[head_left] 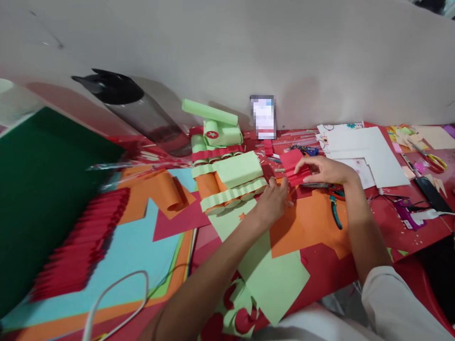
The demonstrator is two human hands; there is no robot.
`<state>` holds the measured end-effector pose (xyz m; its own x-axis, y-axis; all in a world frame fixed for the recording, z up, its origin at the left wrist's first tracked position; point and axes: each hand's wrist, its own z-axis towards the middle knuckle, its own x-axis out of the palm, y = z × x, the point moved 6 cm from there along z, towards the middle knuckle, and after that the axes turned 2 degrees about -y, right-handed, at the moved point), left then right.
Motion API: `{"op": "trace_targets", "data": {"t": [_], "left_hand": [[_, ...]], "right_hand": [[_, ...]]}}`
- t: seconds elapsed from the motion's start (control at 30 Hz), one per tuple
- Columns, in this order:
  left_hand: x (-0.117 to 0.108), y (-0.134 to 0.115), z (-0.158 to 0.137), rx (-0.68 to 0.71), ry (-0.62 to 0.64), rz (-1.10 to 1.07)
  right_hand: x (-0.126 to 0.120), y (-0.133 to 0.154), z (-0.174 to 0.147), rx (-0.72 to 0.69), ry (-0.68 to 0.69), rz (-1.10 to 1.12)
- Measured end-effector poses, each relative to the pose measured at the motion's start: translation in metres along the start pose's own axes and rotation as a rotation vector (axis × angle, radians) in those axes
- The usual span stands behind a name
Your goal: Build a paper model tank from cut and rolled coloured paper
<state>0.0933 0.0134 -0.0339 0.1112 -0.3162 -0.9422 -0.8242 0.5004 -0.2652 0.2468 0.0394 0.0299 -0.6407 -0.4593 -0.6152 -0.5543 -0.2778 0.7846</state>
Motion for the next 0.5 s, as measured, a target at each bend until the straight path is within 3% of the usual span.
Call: {"op": "trace_targets", "data": {"t": [0.17,0.3,0.5], "left_hand": [[-0.015,0.012,-0.001,0.011,0.143,-0.091],[-0.021,0.026,0.001,0.026,0.256,-0.188],[-0.02,0.034,0.006,0.02,0.32,-0.24]], "right_hand": [[0.016,0.0,0.002,-0.017,0.211,-0.003],[0.041,-0.008,0.011,0.065,0.42,-0.103],[0.063,-0.022,0.023,0.161,0.497,-0.229]]}}
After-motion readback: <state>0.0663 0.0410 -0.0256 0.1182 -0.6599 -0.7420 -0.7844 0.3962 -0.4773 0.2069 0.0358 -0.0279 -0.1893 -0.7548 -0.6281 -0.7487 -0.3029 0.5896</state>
